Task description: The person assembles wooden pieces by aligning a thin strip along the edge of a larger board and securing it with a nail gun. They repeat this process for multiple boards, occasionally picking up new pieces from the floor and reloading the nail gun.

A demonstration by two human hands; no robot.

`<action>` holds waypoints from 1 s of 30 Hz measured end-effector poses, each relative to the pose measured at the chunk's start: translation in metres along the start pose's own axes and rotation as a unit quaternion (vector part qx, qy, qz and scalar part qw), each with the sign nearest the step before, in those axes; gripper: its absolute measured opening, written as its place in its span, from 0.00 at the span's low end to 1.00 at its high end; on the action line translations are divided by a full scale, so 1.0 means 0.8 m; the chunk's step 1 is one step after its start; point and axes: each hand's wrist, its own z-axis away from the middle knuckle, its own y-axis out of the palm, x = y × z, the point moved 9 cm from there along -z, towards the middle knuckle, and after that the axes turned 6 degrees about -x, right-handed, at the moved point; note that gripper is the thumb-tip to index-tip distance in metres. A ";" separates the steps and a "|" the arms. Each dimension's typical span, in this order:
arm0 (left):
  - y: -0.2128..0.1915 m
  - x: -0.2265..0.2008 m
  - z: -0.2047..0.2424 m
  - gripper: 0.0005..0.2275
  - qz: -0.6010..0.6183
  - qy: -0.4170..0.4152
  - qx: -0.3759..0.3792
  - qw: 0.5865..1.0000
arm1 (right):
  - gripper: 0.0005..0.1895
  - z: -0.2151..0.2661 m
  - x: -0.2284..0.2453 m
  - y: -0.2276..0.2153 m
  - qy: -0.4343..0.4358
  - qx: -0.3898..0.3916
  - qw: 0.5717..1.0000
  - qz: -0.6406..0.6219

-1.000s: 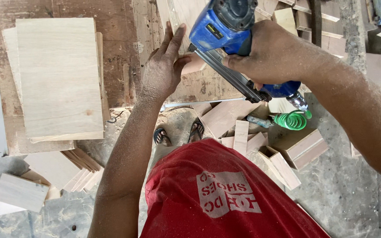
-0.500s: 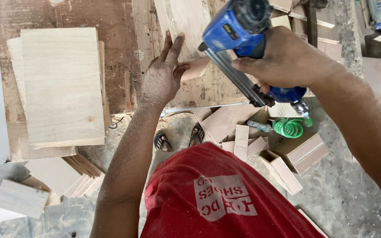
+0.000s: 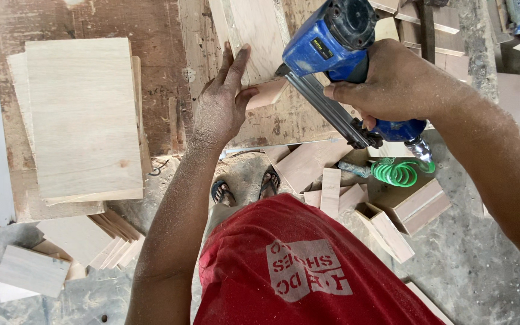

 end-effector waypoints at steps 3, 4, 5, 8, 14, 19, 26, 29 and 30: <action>-0.001 -0.004 0.000 0.30 0.004 0.006 0.010 1.000 | 0.30 -0.001 0.003 -0.002 -0.007 -0.006 1.000 0.005; 0.000 -0.004 0.000 0.30 -0.003 0.004 0.010 1.000 | 0.27 0.001 0.003 -0.001 0.003 0.005 1.000 -0.010; 0.001 -0.004 -0.002 0.30 -0.010 0.004 0.010 1.000 | 0.24 0.003 0.003 -0.001 0.013 0.013 0.999 -0.026; 0.002 -0.002 0.001 0.29 -0.002 0.012 0.002 1.000 | 0.24 0.004 0.006 -0.003 0.020 0.015 1.000 0.003; 0.002 -0.002 0.000 0.30 0.000 -0.010 0.010 1.000 | 0.20 0.008 -0.002 -0.003 0.037 0.025 0.998 -0.046; 0.009 0.001 0.001 0.30 0.005 0.009 0.010 1.000 | 0.17 0.011 -0.008 0.000 0.024 0.013 0.999 -0.046; 0.022 -0.060 -0.032 0.30 -0.172 0.106 -0.030 0.979 | 0.11 0.042 -0.102 0.001 0.016 -0.107 0.961 -0.255; 0.056 -0.100 -0.070 0.27 -0.171 0.093 0.141 0.971 | 0.07 0.074 -0.136 -0.007 0.038 -0.190 0.940 -0.281; 0.069 -0.105 -0.081 0.27 -0.169 0.096 0.144 0.970 | 0.07 0.074 -0.152 0.003 0.042 -0.191 0.939 -0.282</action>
